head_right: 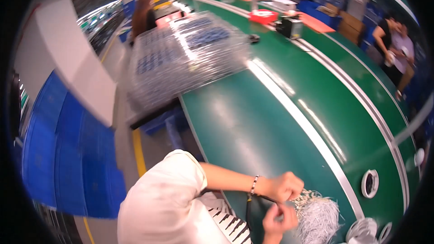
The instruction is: Assembling components of a circular lighting fixture or electronic housing on an assembly line.
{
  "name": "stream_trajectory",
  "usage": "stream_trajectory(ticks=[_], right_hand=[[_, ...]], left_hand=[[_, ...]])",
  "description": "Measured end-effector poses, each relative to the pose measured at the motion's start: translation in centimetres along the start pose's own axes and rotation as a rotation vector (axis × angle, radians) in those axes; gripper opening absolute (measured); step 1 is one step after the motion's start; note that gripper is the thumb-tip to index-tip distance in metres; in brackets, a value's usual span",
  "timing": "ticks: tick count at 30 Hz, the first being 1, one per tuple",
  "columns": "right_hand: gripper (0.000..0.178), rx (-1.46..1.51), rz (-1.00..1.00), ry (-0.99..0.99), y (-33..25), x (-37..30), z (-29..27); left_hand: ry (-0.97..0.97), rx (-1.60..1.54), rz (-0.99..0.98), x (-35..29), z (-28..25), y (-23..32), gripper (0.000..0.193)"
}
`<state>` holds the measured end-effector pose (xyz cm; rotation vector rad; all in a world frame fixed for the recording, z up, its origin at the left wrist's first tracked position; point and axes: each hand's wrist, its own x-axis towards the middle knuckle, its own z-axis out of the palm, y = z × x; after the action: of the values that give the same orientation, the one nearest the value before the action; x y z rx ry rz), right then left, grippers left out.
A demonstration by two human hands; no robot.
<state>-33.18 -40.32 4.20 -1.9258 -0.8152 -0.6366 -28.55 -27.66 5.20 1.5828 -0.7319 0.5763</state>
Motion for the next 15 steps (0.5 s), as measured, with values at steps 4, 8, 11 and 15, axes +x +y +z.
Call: stream_trajectory(ticks=[4, 8, 11, 15], right_hand=[[0.017, -0.115, 0.135, 0.138, 3.0, 0.6, 2.7], [0.028, -0.116, 0.06, 0.089, 5.0, 0.2, 3.8], [0.025, 0.005, 0.052, 0.092, 4.7, -0.1, 3.7], [0.02, 0.014, 0.064, 0.067, 4.7, -0.8, 3.5]], left_hand=[[0.249, 0.246, -0.019, 0.6, -0.2, -5.6, 0.009], [0.202, 0.318, 0.015, 0.1, -0.7, -6.6, 0.008], [0.134, 0.256, 0.059, -0.4, -0.3, -6.2, 0.01], [0.274, 0.209, 0.099, 1.2, -2.0, -3.5, 0.018]])
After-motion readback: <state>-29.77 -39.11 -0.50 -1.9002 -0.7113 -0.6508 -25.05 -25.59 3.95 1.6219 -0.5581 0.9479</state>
